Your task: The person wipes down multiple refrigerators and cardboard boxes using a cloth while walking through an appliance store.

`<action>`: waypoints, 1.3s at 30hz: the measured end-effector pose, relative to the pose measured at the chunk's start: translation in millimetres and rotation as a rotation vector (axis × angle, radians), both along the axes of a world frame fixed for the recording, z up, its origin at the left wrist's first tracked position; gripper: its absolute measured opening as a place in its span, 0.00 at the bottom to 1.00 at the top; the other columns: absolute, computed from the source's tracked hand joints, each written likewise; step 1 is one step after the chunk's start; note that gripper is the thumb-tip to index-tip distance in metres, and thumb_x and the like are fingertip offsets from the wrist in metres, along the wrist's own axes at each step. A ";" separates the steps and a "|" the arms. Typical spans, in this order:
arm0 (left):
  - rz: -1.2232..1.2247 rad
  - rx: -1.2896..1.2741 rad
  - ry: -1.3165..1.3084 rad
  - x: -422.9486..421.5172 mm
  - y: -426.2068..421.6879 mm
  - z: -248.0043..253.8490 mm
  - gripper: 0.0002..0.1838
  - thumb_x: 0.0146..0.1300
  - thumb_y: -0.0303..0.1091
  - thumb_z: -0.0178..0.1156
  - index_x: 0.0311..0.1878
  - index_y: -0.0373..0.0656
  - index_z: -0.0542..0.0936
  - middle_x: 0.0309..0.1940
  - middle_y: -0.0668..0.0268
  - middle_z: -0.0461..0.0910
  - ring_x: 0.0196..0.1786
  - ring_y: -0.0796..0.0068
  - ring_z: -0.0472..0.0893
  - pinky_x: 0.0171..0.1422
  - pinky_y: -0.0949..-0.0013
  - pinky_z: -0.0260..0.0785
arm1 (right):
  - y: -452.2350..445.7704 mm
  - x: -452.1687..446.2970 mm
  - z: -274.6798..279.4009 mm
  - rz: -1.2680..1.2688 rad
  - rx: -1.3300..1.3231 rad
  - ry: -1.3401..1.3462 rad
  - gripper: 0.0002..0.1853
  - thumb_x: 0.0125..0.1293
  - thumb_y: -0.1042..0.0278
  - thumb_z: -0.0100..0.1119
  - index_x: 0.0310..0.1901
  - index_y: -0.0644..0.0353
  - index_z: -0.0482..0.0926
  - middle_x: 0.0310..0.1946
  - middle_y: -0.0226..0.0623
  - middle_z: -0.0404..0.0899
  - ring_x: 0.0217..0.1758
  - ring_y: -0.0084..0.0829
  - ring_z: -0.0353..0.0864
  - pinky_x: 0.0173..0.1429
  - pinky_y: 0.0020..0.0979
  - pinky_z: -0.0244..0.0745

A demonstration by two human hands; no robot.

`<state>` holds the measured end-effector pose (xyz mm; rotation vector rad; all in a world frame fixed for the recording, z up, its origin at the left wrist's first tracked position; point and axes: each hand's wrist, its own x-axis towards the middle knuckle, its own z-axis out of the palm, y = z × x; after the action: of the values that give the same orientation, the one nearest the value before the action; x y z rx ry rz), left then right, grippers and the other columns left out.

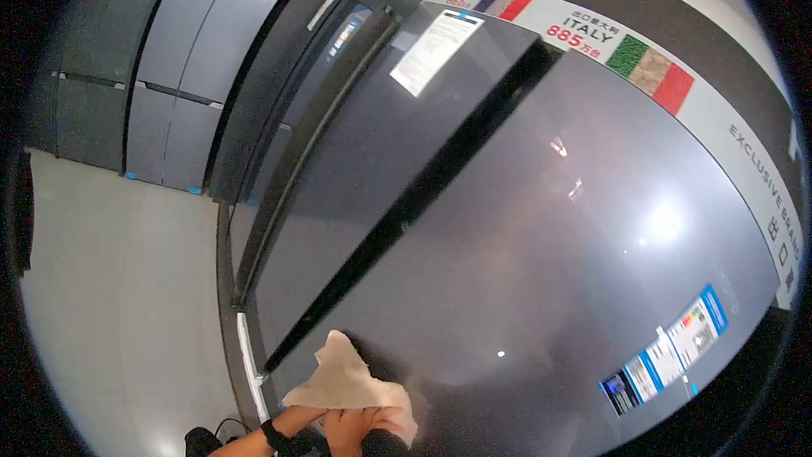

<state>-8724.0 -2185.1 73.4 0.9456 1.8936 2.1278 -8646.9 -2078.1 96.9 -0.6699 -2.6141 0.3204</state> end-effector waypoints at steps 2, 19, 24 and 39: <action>0.028 -0.001 -0.014 -26.7 -13.2 0.6 0.18 0.70 0.40 0.58 0.59 0.45 0.79 0.53 0.51 0.79 0.56 0.52 0.78 0.60 0.55 0.68 | -9.7 -26.0 -7.4 0.074 -0.085 0.037 0.43 0.60 0.53 0.60 0.70 0.70 0.56 0.72 0.70 0.48 0.75 0.77 0.35 0.69 0.76 0.21; 0.141 0.073 -0.102 -331.3 -173.6 103.1 0.18 0.68 0.40 0.61 0.58 0.46 0.81 0.49 0.52 0.82 0.52 0.52 0.81 0.53 0.56 0.71 | -205.9 -415.7 15.0 0.565 -0.508 0.151 0.39 0.61 0.56 0.59 0.70 0.69 0.60 0.71 0.68 0.52 0.76 0.74 0.40 0.72 0.72 0.26; 0.256 -0.028 0.060 -433.2 -264.2 131.1 0.17 0.69 0.43 0.59 0.56 0.48 0.82 0.43 0.50 0.82 0.43 0.48 0.79 0.45 0.55 0.69 | -283.8 -540.8 21.0 0.686 -0.605 0.141 0.38 0.61 0.57 0.59 0.69 0.68 0.61 0.71 0.68 0.53 0.76 0.73 0.41 0.73 0.71 0.28; 0.554 -0.382 0.404 -799.7 -430.5 17.0 0.16 0.69 0.44 0.57 0.45 0.39 0.78 0.34 0.55 0.76 0.38 0.47 0.75 0.42 0.48 0.65 | -441.0 -927.6 11.8 0.967 -0.879 0.099 0.35 0.63 0.59 0.58 0.69 0.67 0.65 0.71 0.66 0.57 0.77 0.70 0.45 0.76 0.67 0.32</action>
<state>-9523.7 -2615.6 90.5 0.8863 2.9165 1.7734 -9574.5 -2519.1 108.7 0.4575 -2.4135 1.7596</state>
